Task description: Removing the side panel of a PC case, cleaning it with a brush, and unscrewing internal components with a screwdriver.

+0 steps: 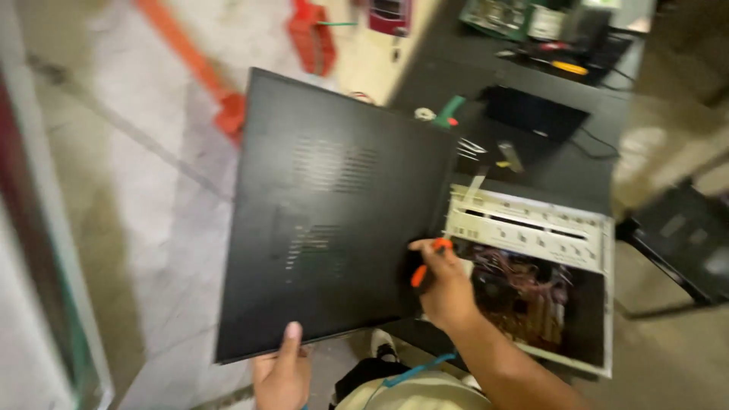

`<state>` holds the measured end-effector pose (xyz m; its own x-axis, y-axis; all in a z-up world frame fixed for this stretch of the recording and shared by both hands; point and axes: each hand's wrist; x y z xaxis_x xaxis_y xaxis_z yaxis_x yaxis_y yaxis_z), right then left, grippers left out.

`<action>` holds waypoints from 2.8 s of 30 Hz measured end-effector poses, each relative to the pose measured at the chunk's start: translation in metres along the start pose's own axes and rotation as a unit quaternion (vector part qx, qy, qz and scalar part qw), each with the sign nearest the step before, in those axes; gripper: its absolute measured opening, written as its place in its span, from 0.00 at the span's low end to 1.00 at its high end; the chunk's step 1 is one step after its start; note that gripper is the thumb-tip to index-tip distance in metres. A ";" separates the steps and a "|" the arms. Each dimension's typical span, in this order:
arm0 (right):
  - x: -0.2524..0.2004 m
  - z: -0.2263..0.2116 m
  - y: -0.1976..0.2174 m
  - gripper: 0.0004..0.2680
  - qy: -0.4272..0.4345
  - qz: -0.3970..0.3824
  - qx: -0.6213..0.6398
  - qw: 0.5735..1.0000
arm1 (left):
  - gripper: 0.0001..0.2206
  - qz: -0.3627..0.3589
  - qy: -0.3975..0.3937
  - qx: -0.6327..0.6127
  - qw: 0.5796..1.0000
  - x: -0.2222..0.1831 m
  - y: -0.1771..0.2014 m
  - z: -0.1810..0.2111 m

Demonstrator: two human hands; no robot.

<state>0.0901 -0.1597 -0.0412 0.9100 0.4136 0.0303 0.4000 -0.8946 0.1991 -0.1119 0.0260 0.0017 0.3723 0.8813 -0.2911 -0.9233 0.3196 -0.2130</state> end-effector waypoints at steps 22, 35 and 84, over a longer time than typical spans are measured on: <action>0.126 0.005 0.236 0.15 -0.249 0.219 -0.295 0.896 | 0.19 0.104 -0.114 0.281 0.947 0.081 -0.009 -0.007; 0.288 0.222 0.242 0.17 -0.456 -0.225 -0.444 0.738 | 0.12 0.171 -0.611 0.416 0.651 0.056 0.010 0.004; 0.069 -0.021 0.082 0.14 -0.052 -0.166 -0.363 0.915 | 0.16 0.111 -0.341 0.251 0.899 0.010 0.056 0.033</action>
<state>0.1829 -0.2006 -0.0021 0.7721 0.5903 -0.2355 0.5122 -0.3585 0.7805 -0.1628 0.0641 0.0182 0.1869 0.8963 0.4021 -0.9580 0.0757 0.2766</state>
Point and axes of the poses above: each hand's wrist, its own x-axis towards the middle knuckle, its own y-axis out of the back of the hand, z = x × y, and after that the axes turned 5 degrees about -y, right-handed
